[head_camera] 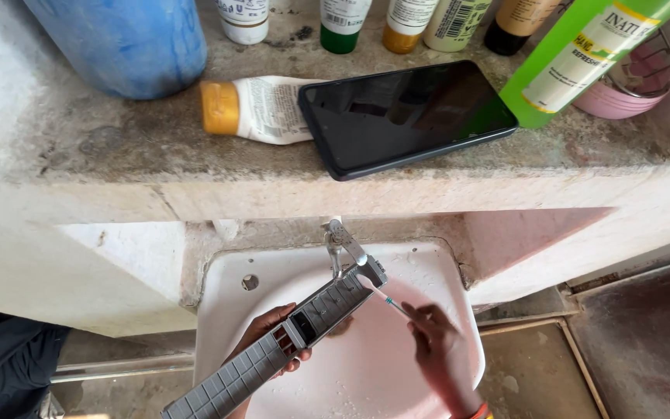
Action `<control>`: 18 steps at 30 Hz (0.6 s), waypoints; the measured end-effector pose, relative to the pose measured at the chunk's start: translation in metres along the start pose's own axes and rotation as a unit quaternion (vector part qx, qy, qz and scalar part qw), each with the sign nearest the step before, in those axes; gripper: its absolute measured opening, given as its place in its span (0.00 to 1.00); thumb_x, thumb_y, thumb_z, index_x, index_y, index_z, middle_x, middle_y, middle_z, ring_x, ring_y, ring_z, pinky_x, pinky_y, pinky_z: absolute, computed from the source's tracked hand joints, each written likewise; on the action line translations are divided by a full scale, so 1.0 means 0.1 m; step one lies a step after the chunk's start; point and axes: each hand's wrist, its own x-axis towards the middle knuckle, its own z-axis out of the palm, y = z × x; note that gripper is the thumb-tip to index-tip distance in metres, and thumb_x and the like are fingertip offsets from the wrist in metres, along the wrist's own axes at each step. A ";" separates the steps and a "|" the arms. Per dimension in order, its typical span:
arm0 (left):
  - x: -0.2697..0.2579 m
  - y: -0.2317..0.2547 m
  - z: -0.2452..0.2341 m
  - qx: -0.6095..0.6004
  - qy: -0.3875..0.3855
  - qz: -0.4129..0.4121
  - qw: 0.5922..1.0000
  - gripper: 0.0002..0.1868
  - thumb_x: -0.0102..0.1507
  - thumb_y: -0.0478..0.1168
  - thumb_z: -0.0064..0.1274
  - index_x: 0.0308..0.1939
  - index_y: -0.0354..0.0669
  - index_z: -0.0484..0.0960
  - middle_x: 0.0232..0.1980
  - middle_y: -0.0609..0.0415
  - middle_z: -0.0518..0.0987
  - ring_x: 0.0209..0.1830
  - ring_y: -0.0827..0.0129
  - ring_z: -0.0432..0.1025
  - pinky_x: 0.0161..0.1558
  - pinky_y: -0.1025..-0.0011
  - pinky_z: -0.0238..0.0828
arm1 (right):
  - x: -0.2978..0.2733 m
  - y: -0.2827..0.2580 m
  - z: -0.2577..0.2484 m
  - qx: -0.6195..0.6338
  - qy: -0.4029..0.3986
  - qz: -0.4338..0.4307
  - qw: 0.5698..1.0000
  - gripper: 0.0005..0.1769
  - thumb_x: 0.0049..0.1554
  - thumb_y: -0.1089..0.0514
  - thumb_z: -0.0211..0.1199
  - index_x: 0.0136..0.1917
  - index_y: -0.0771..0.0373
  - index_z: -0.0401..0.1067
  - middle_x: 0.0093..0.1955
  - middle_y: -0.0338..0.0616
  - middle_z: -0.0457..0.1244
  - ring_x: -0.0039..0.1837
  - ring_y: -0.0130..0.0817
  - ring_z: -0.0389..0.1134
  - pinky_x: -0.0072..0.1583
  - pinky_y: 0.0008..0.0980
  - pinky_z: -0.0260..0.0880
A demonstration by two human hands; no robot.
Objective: The person holds a grey mop head under running water in a sink and scrubs it with a toothbrush. They repeatedly rinse and scrub the mop head, turning it over to clean different sides, then rinse it again under the tap.
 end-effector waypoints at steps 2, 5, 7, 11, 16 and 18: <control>-0.01 0.03 0.00 -0.049 0.010 0.028 0.998 0.28 0.71 0.53 0.35 0.52 0.28 0.75 0.35 0.35 0.80 0.30 0.52 0.80 0.24 0.64 0.82 | 0.12 -0.11 -0.13 0.001 -0.033 -0.098 0.995 0.21 0.53 0.68 0.65 0.58 0.53 0.81 0.49 0.41 0.67 0.43 0.36 0.71 0.43 0.36 0.71; 0.02 0.10 0.06 -0.064 -0.067 0.034 0.995 0.28 0.73 0.51 0.35 0.55 0.24 0.74 0.33 0.37 0.80 0.32 0.55 0.79 0.26 0.64 0.82 | 0.29 -0.31 -0.17 0.051 -0.088 -0.103 0.990 0.17 0.51 0.66 0.67 0.54 0.53 0.82 0.54 0.41 0.66 0.48 0.36 0.71 0.42 0.35 0.75; 0.03 0.15 0.09 -0.062 -0.098 0.035 0.993 0.28 0.72 0.51 0.35 0.55 0.23 0.74 0.33 0.36 0.80 0.30 0.56 0.79 0.24 0.66 0.81 | 0.41 -0.38 -0.17 0.048 -0.059 -0.152 0.985 0.14 0.49 0.62 0.69 0.50 0.53 0.79 0.61 0.44 0.63 0.54 0.39 0.69 0.46 0.36 0.74; 0.07 0.25 0.04 -0.060 -0.083 0.027 0.994 0.28 0.71 0.50 0.35 0.54 0.24 0.75 0.35 0.35 0.81 0.26 0.58 0.79 0.20 0.70 0.79 | 0.55 -0.28 -0.24 0.089 -0.063 -0.086 0.990 0.14 0.46 0.56 0.76 0.44 0.60 0.77 0.70 0.40 0.59 0.61 0.34 0.67 0.50 0.37 0.74; 0.13 0.35 -0.18 0.008 -0.083 -0.003 0.997 0.34 0.80 0.61 0.38 0.50 0.28 0.78 0.37 0.40 0.82 0.28 0.61 0.79 0.23 0.73 0.75 | 0.45 0.01 -0.19 0.282 -0.136 0.088 0.946 0.21 0.47 0.53 0.77 0.52 0.63 0.79 0.46 0.41 0.69 0.43 0.25 0.65 0.44 0.27 0.64; 0.20 0.33 -0.26 0.058 -0.011 0.001 0.998 0.40 0.77 0.69 0.39 0.48 0.29 0.79 0.35 0.43 0.82 0.28 0.62 0.79 0.22 0.72 0.73 | 0.33 0.12 -0.18 0.260 -0.130 0.242 0.926 0.18 0.46 0.53 0.77 0.48 0.62 0.80 0.34 0.40 0.68 0.31 0.23 0.55 0.33 0.26 0.50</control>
